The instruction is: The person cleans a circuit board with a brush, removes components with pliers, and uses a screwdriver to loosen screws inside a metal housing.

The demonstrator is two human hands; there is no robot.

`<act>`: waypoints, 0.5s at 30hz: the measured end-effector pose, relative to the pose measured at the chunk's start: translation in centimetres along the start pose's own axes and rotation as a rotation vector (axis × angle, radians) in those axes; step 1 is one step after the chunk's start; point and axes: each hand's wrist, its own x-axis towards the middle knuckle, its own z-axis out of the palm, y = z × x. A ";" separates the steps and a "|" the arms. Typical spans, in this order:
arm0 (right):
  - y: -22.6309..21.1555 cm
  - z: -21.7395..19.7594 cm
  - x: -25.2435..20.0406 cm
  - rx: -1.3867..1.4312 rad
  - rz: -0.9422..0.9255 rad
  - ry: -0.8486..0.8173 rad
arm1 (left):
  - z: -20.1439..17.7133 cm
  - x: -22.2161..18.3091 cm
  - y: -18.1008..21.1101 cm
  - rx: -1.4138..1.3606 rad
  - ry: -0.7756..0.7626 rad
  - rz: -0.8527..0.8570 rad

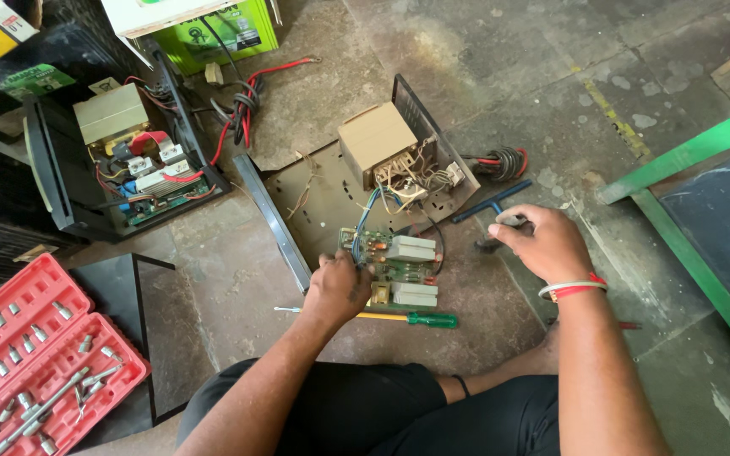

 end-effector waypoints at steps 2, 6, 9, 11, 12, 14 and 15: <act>0.5 0.3 0.1 -0.049 0.008 0.011 | -0.6 -0.2 0.4 -0.005 0.043 0.037; 1.6 1.2 0.4 -0.133 0.021 -0.067 | -2.6 -0.8 1.8 -0.114 0.068 0.038; 1.9 2.2 0.7 -0.205 0.086 -0.142 | -4.2 -1.0 3.1 -0.188 0.048 -0.057; 1.6 2.9 0.7 -0.259 0.131 -0.185 | -4.7 -1.2 3.8 -0.191 0.057 -0.068; 1.3 3.3 0.6 -0.284 0.156 -0.197 | -4.9 -1.4 4.0 -0.177 0.082 -0.029; 0.1 4.0 0.5 -0.333 0.208 -0.217 | -5.1 -1.5 4.4 -0.188 0.086 -0.022; -0.5 4.2 0.4 -0.374 0.206 -0.263 | -5.2 -1.4 4.5 -0.214 0.063 -0.058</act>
